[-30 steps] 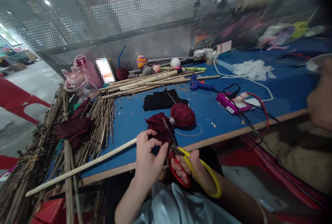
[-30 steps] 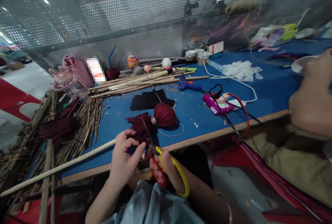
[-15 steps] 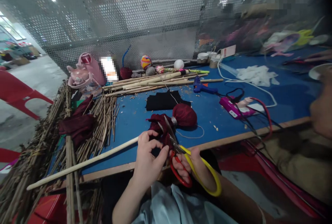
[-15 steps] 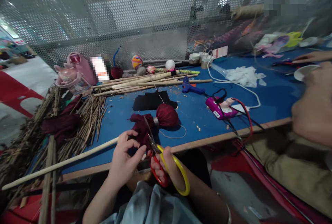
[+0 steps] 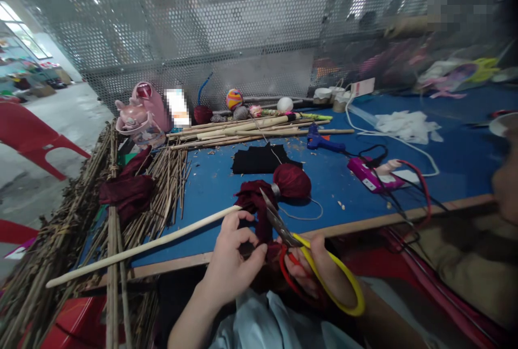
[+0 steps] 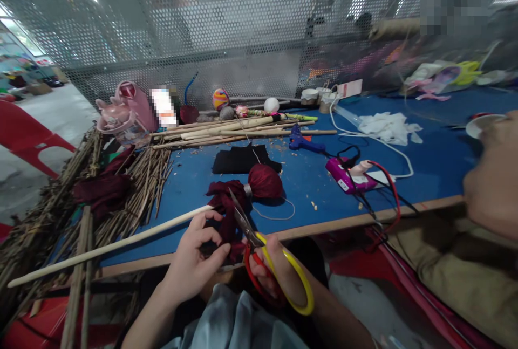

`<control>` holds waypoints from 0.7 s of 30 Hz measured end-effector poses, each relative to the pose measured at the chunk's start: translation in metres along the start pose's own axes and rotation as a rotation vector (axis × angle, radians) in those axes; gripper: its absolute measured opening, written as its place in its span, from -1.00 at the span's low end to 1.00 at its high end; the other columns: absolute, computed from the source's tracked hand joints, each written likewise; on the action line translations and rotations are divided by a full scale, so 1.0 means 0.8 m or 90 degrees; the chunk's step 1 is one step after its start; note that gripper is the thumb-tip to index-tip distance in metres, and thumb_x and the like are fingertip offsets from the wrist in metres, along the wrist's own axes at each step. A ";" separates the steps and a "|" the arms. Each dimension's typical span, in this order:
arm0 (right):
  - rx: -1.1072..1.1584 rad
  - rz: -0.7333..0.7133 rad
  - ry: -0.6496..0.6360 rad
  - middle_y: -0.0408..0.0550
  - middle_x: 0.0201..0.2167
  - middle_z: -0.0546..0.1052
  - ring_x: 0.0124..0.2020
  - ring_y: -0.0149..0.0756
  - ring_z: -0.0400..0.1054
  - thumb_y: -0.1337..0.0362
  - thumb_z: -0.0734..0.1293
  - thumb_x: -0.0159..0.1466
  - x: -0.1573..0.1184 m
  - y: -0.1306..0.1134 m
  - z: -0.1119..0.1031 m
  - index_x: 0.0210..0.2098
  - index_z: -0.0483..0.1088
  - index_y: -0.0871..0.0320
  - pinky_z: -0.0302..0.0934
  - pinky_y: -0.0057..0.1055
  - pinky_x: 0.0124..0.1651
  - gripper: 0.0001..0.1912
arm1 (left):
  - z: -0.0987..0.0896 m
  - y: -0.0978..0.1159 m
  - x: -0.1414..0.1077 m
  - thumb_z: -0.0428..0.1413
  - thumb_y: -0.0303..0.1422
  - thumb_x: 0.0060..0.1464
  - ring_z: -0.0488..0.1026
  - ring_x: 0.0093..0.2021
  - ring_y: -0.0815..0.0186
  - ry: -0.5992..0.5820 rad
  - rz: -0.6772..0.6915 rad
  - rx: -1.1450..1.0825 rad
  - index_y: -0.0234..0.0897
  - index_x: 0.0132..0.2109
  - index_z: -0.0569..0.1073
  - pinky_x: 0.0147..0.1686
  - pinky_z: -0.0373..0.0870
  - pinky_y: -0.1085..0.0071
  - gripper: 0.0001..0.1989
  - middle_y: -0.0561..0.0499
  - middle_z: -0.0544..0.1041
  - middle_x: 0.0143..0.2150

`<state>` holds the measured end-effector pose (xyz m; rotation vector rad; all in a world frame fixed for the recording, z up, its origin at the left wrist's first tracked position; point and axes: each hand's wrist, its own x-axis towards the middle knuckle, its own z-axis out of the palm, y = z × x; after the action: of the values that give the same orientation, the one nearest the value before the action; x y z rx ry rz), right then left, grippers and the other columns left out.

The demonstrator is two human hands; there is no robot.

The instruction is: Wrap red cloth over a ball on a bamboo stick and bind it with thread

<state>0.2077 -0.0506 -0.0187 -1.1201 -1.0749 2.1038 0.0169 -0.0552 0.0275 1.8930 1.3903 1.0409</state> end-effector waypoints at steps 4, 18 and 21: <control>0.072 -0.046 -0.067 -0.27 -0.65 0.15 -0.76 -0.60 -0.11 -0.46 0.00 -0.09 0.002 0.002 0.002 -0.28 0.26 0.13 -0.10 -0.59 -0.73 -0.18 | 0.000 0.003 -0.005 0.05 -0.56 -0.09 0.26 -0.02 0.24 -0.050 0.002 -0.003 -0.27 -0.49 0.29 -0.07 0.25 0.32 -0.87 -0.06 0.30 -0.10; -0.024 -0.089 -0.015 -0.33 -0.71 0.06 -0.80 -0.63 -0.24 -0.36 -0.02 0.06 0.002 -0.008 0.004 -0.26 0.26 0.14 -0.25 -0.64 -0.79 -0.28 | 0.002 0.008 -0.011 -0.02 -0.62 -0.20 0.29 -0.25 0.30 -0.129 -0.006 0.040 -0.25 -0.52 0.23 -0.29 0.27 0.40 -0.83 0.00 0.30 -0.32; -0.036 -0.086 -0.018 -0.33 -0.70 0.05 -0.79 -0.62 -0.25 -0.33 0.01 0.09 -0.004 -0.008 -0.001 -0.24 0.25 0.15 -0.28 -0.63 -0.78 -0.32 | -0.002 0.010 -0.013 -0.02 -0.61 -0.18 0.26 -0.33 0.32 -0.174 -0.012 0.077 -0.25 -0.51 0.21 -0.36 0.22 0.41 -0.83 0.03 0.28 -0.40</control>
<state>0.2104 -0.0493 -0.0118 -1.0173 -1.1962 2.0003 0.0179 -0.0679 0.0322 2.0177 1.3329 0.6704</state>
